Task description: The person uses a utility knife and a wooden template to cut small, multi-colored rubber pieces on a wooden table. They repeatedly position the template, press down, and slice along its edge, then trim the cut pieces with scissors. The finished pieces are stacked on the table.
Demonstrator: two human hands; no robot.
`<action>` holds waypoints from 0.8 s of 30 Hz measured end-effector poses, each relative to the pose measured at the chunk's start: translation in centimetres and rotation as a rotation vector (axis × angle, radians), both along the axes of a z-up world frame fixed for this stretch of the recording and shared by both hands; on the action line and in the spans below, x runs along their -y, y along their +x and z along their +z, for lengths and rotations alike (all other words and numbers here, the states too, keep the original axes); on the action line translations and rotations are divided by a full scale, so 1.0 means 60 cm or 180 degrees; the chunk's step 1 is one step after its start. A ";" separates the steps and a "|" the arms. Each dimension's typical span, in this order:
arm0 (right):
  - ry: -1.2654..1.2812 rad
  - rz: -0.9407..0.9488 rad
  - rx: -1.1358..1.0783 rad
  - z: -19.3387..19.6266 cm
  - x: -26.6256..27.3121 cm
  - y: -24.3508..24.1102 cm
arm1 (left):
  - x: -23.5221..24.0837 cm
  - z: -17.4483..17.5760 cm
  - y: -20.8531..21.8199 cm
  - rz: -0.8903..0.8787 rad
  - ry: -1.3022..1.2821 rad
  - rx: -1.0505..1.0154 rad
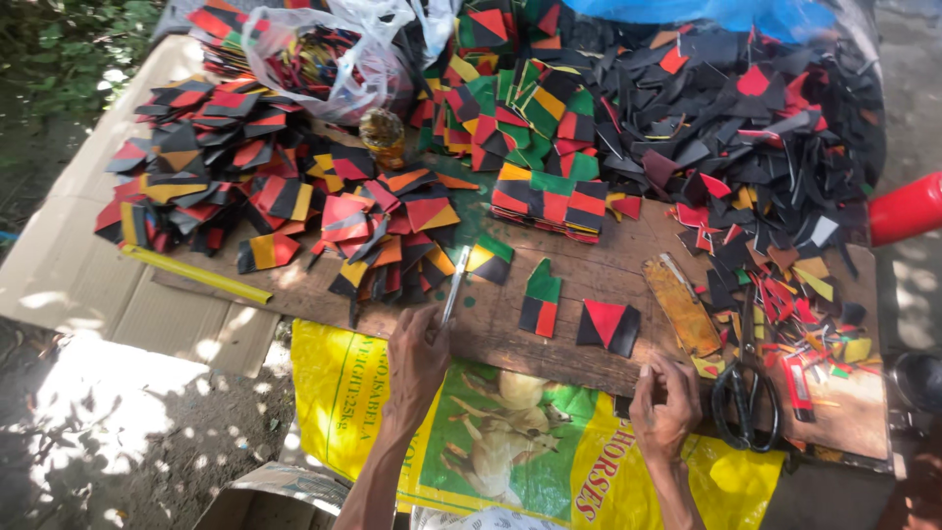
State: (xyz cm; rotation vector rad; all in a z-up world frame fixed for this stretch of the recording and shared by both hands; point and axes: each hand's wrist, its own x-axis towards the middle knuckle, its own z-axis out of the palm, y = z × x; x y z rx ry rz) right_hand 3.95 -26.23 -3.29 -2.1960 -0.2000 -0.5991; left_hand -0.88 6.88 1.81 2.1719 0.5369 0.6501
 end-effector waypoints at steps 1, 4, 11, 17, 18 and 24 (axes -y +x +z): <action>-0.0038 0.0012 0.0015 -0.004 0.000 -0.002 | -0.005 0.005 -0.005 0.0034 -0.0106 0.0037; -0.0107 -0.0005 0.0099 -0.008 0.001 -0.001 | -0.050 0.032 -0.011 0.0237 0.0275 0.0278; -0.0270 0.0067 0.0235 -0.016 0.005 -0.001 | -0.127 0.058 0.046 0.0181 0.1279 0.0669; -0.0295 -0.0023 0.0127 -0.027 0.007 -0.003 | -0.207 0.036 0.071 0.0808 0.0679 0.0276; -0.0308 -0.0048 0.0084 -0.029 0.008 -0.006 | -0.234 0.035 0.075 0.0992 0.0447 0.0102; -0.0285 -0.0024 0.0125 -0.040 0.006 0.001 | -0.273 0.017 0.107 0.0701 0.0441 -0.0325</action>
